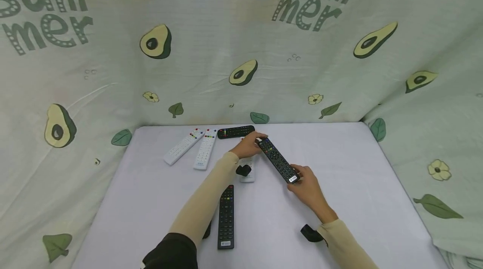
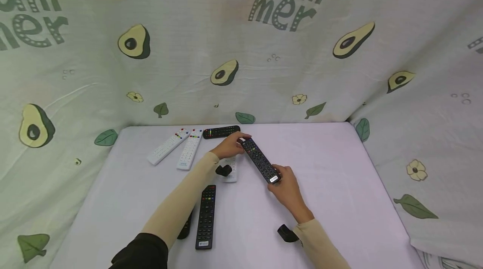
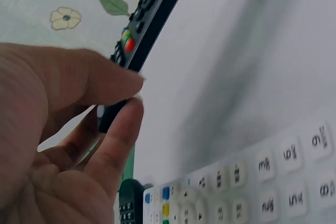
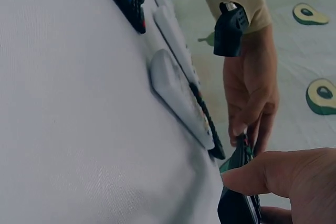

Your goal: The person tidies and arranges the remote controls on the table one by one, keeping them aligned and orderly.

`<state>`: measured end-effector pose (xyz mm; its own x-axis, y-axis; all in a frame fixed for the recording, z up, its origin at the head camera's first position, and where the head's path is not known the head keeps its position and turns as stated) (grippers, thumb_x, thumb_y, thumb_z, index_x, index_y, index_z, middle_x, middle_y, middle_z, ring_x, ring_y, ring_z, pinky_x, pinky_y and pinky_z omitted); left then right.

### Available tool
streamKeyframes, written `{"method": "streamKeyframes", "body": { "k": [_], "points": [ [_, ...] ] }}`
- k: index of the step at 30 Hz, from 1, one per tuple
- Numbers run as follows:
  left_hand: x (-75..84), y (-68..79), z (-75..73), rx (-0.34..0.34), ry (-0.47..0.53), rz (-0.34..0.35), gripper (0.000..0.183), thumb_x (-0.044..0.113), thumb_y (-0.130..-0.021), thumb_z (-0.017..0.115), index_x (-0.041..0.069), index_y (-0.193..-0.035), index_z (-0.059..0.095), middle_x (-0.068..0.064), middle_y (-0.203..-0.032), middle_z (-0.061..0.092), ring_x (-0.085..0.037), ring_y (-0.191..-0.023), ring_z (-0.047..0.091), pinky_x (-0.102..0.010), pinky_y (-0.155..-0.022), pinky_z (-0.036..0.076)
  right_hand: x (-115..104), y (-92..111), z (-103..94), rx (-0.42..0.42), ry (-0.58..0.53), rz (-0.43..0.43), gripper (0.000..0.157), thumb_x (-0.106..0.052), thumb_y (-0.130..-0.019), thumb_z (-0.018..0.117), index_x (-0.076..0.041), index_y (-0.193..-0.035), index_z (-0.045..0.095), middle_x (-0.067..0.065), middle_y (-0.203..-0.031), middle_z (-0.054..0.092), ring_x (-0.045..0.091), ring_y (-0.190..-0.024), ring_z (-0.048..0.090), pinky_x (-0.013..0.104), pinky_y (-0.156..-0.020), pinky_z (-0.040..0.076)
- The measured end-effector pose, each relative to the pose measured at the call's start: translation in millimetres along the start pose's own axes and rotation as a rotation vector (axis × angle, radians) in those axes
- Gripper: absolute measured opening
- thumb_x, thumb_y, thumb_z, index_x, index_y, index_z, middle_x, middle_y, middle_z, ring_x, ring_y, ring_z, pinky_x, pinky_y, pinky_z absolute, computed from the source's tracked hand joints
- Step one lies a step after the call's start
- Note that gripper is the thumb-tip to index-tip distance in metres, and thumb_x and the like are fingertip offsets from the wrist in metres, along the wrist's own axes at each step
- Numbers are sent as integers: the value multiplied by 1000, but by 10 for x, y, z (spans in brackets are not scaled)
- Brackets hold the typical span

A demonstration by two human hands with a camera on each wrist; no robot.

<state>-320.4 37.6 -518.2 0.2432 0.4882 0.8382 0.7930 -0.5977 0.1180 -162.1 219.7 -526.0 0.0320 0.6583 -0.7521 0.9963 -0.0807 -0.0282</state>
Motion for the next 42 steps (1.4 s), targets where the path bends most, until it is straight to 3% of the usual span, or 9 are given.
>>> {"method": "streamKeyframes", "body": {
  "k": [13,18,27,34,42],
  "points": [
    [7,258,-76,-106,-25,-55,61,-10,-90,72,-1,-148,57,-18,-150,51,-32,-125,62,-34,-102,57,-67,202,76,-131,-133,68,73,2,-77,86,8,-143,56,29,-128,59,41,-116,65,47,-95,60],
    [-16,338,-127,-132,-48,-72,61,-11,-87,75,1,-145,60,-17,-147,56,-31,-126,62,-35,-102,57,-126,275,130,-187,-184,71,76,3,-75,89,6,-144,56,25,-125,61,35,-111,66,40,-89,61],
    [-45,485,-137,-209,-80,-75,61,-14,-83,78,-1,-141,63,-15,-136,62,-23,-112,65,-27,-88,60,-202,419,300,-316,-211,63,81,3,-73,90,2,-146,54,18,-120,61,24,-98,65,31,-77,61],
    [-70,637,-87,-248,-133,-71,59,-13,-81,80,2,-137,67,-13,-133,64,-20,-107,64,-27,-88,59,-241,529,434,-429,-215,-8,87,4,-71,90,6,-149,49,17,-117,60,24,-100,61,27,-75,61],
    [-148,837,42,-304,-140,-38,60,-15,-80,80,3,-136,66,-11,-133,65,-16,-101,63,-25,-83,58,-319,710,588,-572,-241,-96,97,5,-68,88,10,-152,40,11,-110,59,13,-92,59,25,-74,60]
  ]
}}
Point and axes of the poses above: each hand's wrist, its own y-axis away from the middle knuckle, its own z-axis out of the palm, x = y × z, the point moved 6 cm from there along -y, towards the middle knuckle
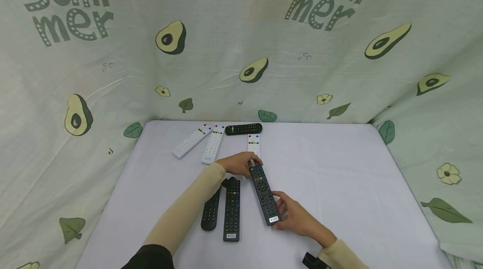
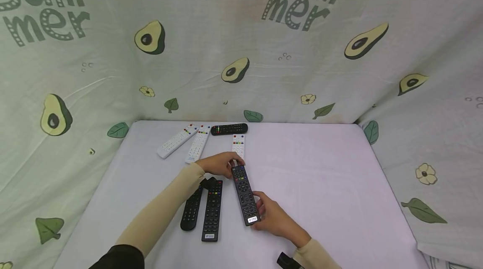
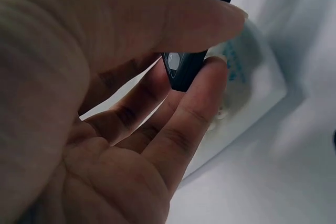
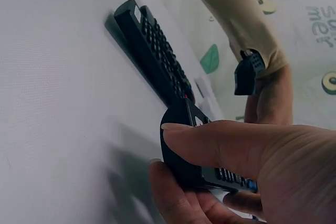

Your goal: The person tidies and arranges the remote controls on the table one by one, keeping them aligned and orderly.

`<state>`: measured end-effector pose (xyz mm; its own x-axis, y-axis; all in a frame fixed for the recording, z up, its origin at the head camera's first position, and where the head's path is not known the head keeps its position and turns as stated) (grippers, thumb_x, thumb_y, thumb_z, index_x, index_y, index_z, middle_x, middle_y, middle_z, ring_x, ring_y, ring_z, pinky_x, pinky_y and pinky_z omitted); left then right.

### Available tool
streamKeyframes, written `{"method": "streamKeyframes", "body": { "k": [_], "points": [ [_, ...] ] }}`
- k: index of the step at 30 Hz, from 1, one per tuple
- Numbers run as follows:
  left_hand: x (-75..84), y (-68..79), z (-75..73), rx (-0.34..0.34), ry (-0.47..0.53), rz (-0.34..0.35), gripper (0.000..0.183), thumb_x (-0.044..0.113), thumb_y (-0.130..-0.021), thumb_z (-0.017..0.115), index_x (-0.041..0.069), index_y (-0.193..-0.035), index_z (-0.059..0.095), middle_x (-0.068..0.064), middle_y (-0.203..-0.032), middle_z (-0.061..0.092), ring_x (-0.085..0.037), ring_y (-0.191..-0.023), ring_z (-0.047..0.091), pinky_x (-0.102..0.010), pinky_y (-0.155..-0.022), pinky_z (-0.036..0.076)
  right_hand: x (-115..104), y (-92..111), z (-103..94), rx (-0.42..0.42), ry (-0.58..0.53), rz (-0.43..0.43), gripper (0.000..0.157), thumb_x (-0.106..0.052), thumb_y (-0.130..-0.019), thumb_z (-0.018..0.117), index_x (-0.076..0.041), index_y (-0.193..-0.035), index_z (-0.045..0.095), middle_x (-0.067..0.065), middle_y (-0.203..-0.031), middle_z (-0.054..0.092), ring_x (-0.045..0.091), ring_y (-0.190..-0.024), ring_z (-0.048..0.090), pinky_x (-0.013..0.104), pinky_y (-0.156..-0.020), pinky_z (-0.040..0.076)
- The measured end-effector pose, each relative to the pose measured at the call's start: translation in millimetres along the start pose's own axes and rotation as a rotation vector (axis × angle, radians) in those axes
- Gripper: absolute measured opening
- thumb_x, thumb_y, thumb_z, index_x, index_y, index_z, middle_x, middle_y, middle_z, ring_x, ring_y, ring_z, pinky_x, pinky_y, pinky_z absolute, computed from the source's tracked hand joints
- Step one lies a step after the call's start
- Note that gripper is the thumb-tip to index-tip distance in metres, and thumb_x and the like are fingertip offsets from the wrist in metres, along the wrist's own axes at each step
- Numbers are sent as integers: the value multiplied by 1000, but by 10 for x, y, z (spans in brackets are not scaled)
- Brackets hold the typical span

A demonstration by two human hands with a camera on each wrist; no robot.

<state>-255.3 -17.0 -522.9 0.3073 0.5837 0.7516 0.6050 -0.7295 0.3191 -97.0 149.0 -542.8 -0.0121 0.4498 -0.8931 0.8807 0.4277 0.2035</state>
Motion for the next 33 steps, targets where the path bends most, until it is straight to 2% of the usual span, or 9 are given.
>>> {"method": "streamKeyframes", "body": {
  "k": [10,11,16,20,28,33],
  "points": [
    [-30,176,153,-16,13,-13,64,-15,-78,80,7,-137,66,-6,-129,66,-14,-100,61,-24,-84,57,-3,64,158,-93,-37,-13,106,3,-68,89,9,-158,31,9,-107,59,13,-87,61,27,-71,61],
    [-33,191,164,-18,17,-11,65,-16,-78,80,7,-137,66,-6,-129,66,-14,-100,61,-24,-84,57,32,62,182,-104,-22,-43,106,3,-70,88,8,-158,30,9,-106,59,12,-87,61,27,-70,61],
    [-27,249,222,-18,14,16,65,-16,-77,79,7,-137,66,-6,-130,66,-14,-102,60,-23,-87,57,70,72,277,-143,-31,-82,109,-4,-73,89,8,-160,24,11,-106,60,12,-86,64,28,-69,63],
    [-17,288,277,-9,-34,14,66,-16,-76,79,7,-137,67,-4,-126,65,-14,-106,60,-22,-90,55,48,77,341,-164,-17,-81,117,-9,-72,90,8,-162,17,10,-108,60,9,-85,63,27,-69,62],
    [46,324,366,31,-169,45,62,-19,-78,75,5,-135,69,-6,-133,65,-21,-126,63,-29,-111,51,-72,84,445,-152,-49,5,126,0,-66,91,12,-163,11,10,-104,61,9,-79,65,26,-67,61],
    [88,351,388,43,-240,48,62,-20,-80,71,6,-136,68,-4,-135,64,-20,-131,61,-28,-115,47,-113,60,500,-136,-37,7,127,0,-65,92,14,-162,10,8,-101,63,9,-76,65,25,-65,61]
  ]
}}
Point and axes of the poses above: each hand's wrist, its own y-axis away from the middle knuckle, its own z-axis out of the palm, x = y × z, the point moved 6 cm from there along -y, towards the middle knuckle
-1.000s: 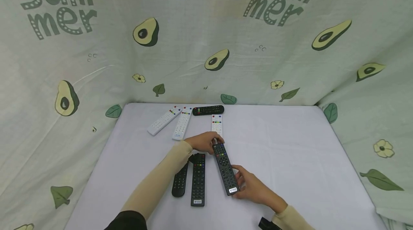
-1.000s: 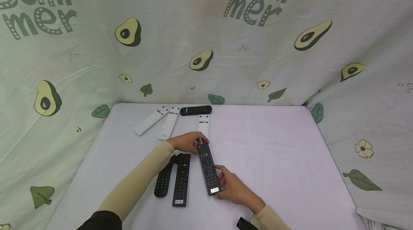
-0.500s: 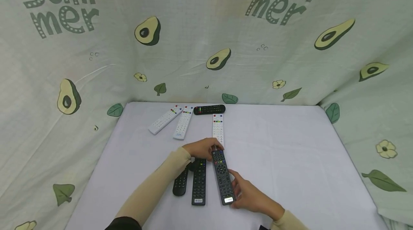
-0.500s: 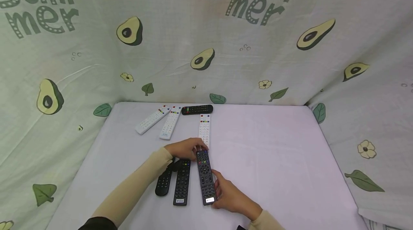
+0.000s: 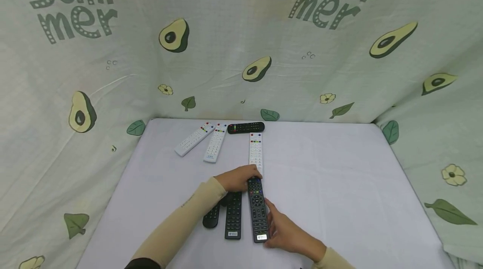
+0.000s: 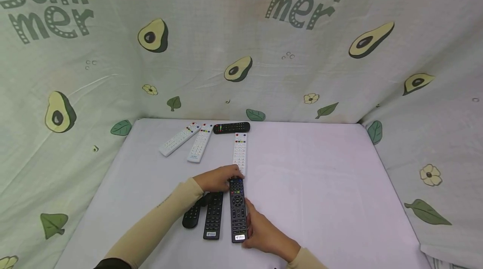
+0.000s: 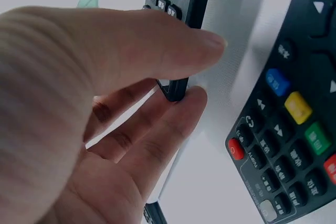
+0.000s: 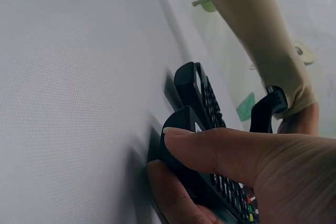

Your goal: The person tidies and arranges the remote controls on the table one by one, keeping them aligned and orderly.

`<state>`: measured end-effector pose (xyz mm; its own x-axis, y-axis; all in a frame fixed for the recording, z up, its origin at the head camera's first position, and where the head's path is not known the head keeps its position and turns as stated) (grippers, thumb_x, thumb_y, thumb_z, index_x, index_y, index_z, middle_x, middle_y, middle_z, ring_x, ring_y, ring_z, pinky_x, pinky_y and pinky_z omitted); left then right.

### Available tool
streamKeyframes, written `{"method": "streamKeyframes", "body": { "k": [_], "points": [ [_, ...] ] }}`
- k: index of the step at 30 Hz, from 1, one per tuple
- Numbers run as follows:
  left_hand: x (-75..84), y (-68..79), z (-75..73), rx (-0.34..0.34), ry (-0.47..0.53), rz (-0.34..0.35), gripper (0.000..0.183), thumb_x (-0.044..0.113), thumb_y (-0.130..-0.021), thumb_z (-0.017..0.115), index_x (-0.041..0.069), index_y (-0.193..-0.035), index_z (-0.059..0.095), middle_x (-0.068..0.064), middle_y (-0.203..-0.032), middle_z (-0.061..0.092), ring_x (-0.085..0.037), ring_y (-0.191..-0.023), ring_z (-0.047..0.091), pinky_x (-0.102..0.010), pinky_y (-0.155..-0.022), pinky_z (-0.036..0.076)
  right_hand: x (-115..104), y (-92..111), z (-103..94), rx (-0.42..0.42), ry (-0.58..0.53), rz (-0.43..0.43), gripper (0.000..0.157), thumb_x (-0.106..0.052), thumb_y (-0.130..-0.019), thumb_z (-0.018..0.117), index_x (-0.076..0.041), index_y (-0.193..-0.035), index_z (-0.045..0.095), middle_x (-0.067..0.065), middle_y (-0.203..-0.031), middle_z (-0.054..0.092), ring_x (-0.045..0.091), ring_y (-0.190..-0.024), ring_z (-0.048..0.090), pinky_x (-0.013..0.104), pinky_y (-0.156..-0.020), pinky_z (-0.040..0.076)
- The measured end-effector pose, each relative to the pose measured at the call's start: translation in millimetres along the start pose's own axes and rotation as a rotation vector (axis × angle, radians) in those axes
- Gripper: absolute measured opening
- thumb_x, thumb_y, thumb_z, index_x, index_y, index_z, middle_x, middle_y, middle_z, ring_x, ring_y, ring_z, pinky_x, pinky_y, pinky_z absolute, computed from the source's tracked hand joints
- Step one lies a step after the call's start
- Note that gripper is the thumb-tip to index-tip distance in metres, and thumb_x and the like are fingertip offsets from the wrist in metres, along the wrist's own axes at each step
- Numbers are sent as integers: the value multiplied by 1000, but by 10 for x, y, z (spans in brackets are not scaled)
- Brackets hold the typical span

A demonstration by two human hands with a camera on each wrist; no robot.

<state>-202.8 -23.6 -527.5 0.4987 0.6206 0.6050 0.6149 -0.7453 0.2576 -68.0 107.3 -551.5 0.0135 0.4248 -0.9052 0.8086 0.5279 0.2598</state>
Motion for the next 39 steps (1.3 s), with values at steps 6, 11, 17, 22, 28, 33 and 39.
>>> {"method": "streamKeyframes", "body": {
  "k": [6,11,17,22,28,33,39],
  "points": [
    [14,-10,3,9,-71,8,59,-17,-83,72,7,-137,69,-2,-131,65,-18,-129,61,-26,-115,46,-11,-41,29,3,6,-32,127,1,-67,91,15,-162,8,7,-98,61,8,-75,65,25,-64,61],
    [7,-9,1,-4,-105,14,59,-13,-83,74,9,-137,69,-2,-132,64,-18,-131,60,-29,-117,46,-18,-61,3,5,77,-50,122,-2,-70,91,14,-162,12,4,-99,60,7,-78,62,24,-67,60],
    [-14,0,-7,-6,-85,5,60,-14,-82,73,10,-137,69,-2,-133,65,-19,-132,60,-30,-117,46,-8,-70,-37,1,95,-32,116,-4,-72,90,12,-162,19,4,-103,59,10,-83,60,25,-70,60],
    [-45,16,-51,14,-33,5,58,-15,-83,72,10,-136,69,-2,-132,66,-19,-127,62,-31,-114,49,-24,-65,-85,12,128,-39,110,-7,-75,90,14,-160,23,5,-105,60,11,-85,61,25,-71,59],
    [-159,23,-221,63,6,-13,49,-8,-91,72,9,-137,67,-3,-131,65,-19,-119,63,-33,-108,53,-63,-95,-258,129,209,-31,93,-12,-83,87,14,-155,35,7,-108,62,14,-87,62,27,-73,58],
    [-340,-17,-372,136,1,-50,45,-3,-96,72,6,-139,63,-6,-129,64,-21,-116,64,-33,-104,55,-75,-183,-414,275,226,5,79,-8,-86,85,12,-150,44,8,-110,62,17,-93,63,28,-77,60],
    [-532,-119,-495,226,58,-123,48,-2,-97,72,5,-143,59,-10,-128,63,-23,-116,62,-36,-103,55,-58,-376,-551,441,197,43,63,-5,-89,81,10,-144,52,10,-109,62,16,-93,62,32,-79,60]
  ]
}}
Point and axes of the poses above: each hand's wrist, its own y-axis away from the middle knuckle, its own z-axis out of the palm, x = y × z, the point moved 6 cm from there along -y, towards the middle knuckle
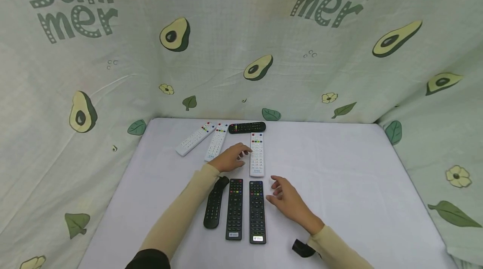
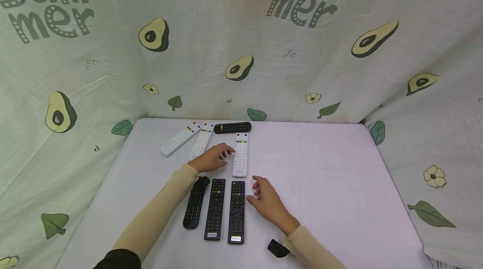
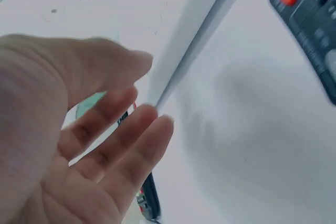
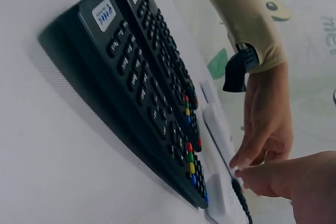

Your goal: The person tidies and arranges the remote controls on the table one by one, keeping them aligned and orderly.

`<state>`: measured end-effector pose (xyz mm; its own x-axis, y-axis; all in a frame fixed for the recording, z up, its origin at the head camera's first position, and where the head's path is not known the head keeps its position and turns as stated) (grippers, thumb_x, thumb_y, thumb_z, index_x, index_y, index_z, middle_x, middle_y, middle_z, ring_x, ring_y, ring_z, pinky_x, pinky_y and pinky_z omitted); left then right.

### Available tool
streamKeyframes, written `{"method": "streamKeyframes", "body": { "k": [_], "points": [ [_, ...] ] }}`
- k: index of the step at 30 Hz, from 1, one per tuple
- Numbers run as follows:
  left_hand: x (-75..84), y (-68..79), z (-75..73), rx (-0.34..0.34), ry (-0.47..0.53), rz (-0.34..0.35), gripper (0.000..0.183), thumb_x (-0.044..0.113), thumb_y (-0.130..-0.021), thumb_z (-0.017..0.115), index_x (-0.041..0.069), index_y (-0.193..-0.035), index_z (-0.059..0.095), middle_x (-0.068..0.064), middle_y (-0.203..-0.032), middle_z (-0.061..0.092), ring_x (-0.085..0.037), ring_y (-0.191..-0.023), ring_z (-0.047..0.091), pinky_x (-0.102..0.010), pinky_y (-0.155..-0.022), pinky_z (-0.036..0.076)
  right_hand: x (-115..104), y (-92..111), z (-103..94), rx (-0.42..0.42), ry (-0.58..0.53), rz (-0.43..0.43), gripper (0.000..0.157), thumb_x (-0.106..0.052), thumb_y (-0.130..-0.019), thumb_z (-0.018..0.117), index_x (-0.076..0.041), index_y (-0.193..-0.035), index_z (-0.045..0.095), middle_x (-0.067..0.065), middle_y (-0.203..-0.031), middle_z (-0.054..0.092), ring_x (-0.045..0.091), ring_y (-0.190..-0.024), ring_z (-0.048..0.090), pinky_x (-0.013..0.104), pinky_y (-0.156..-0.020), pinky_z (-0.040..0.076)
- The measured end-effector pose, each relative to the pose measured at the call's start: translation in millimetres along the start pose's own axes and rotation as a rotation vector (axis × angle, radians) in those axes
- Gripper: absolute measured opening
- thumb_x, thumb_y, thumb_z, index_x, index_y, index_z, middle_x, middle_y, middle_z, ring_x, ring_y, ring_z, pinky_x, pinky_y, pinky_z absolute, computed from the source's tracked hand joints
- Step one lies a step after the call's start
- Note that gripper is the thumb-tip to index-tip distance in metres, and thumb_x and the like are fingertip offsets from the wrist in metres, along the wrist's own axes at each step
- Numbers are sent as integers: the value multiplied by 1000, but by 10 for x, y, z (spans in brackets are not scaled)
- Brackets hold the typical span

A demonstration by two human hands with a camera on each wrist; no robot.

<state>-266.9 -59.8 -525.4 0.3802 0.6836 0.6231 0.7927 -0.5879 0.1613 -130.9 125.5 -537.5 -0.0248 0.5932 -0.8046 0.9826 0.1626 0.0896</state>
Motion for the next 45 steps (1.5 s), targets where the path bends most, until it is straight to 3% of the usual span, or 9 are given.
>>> {"method": "streamKeyframes", "body": {
  "k": [8,18,22,28,33,45],
  "points": [
    [-63,-192,-89,83,37,-98,57,-2,-98,69,6,-152,51,-14,-138,59,-28,-122,61,-38,-105,55,21,-350,5,108,0,48,56,-8,-93,78,11,-140,53,16,-111,61,24,-97,61,43,-86,59],
    [-102,-334,-90,143,112,-148,62,-1,-99,67,5,-157,45,-16,-148,55,-31,-133,57,-42,-111,52,45,-678,164,105,-7,118,72,-19,-92,81,15,-145,46,19,-115,55,28,-101,53,42,-86,51],
    [-144,-383,-51,145,153,-173,65,-1,-99,66,5,-159,41,-18,-152,52,-33,-136,55,-42,-112,52,-17,-735,200,116,6,130,79,-25,-90,83,16,-146,45,20,-115,55,28,-99,53,42,-84,52],
    [-180,-442,-10,147,228,-209,68,1,-100,64,5,-162,36,-18,-155,49,-34,-139,53,-45,-114,49,-76,-804,279,122,90,143,88,-34,-87,86,13,-149,43,21,-116,52,25,-92,53,37,-72,51],
    [-233,-518,25,147,263,-226,72,3,-99,67,5,-163,34,-18,-158,47,-35,-141,51,-46,-117,47,-120,-833,331,142,158,136,94,-34,-84,90,15,-149,41,25,-118,49,26,-92,51,39,-70,53],
    [-292,-619,58,148,299,-250,78,2,-96,68,6,-165,30,-18,-164,41,-35,-143,50,-47,-115,48,-95,-845,292,137,141,143,82,-20,-84,88,18,-143,45,25,-119,47,29,-97,52,43,-78,56]
  ]
}}
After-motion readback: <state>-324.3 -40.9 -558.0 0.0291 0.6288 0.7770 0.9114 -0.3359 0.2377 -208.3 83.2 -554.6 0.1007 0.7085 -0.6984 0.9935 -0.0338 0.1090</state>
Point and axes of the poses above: each hand's wrist, its own y-axis away from the middle knuckle, its own z-axis out of the palm, x = y × z, the point moved 6 cm from there along -y, towards the middle knuckle
